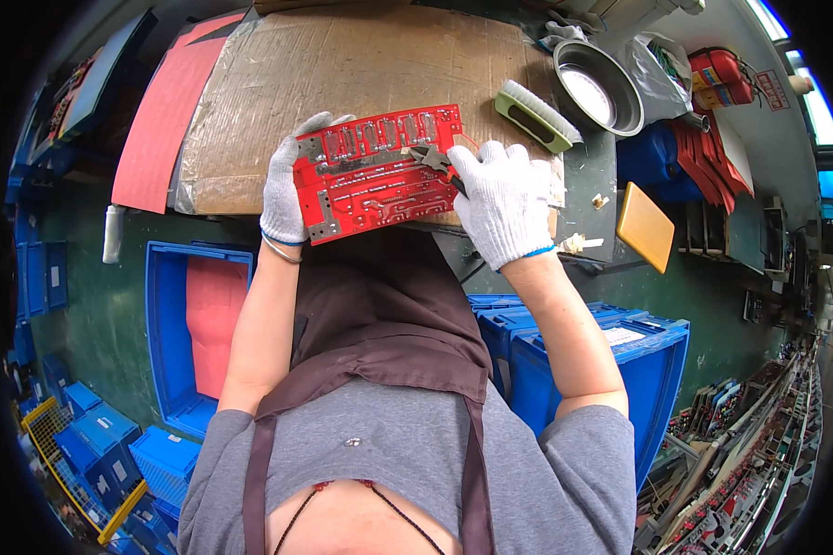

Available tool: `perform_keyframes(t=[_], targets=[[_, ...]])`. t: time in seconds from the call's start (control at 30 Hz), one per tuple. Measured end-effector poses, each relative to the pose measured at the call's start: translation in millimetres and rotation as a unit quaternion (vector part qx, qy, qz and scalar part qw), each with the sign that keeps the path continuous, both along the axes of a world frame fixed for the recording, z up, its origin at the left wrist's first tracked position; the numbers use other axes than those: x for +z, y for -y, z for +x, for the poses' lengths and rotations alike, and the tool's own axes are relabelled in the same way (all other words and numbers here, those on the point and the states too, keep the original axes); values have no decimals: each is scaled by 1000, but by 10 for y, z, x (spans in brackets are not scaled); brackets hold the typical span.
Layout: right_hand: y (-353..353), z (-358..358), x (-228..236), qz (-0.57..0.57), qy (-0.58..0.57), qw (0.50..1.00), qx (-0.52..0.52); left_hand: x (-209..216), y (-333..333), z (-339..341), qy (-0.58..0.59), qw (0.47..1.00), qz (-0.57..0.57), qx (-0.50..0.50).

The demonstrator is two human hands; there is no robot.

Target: Using pliers to trim excess material or components from red printed circuit boards at a factory workbench.

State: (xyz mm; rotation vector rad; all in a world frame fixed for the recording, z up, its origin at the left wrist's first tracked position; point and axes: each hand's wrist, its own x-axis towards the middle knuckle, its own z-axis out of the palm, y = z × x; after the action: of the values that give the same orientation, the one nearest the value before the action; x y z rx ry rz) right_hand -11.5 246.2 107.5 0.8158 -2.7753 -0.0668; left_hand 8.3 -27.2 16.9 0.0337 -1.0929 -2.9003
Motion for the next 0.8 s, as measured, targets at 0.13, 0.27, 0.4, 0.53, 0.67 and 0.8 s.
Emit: perform_keyframes(t=[0.13, 0.27, 0.4, 0.53, 0.67, 0.8], targets=[[-18, -34, -57, -3, -1, 1000, 7, 5, 1, 0, 5, 1000, 1, 4], [-33, -54, -108, -13, -12, 1000, 21, 1, -1, 1, 1, 1000, 8, -1], [-78, -54, -137, -31, -12, 999, 32, 7, -11, 1, 1, 1000, 9, 1], [-101, -39, -125, -53, -17, 998, 32, 7, -1, -3, 1, 1000, 1, 5], [-56, -43, -42, -51, -19, 998, 24, 13, 2, -3, -6, 1000, -9, 5], [-24, -50, -64, -28, -23, 999, 25, 23, -8, 1, 6, 1000, -2, 8]])
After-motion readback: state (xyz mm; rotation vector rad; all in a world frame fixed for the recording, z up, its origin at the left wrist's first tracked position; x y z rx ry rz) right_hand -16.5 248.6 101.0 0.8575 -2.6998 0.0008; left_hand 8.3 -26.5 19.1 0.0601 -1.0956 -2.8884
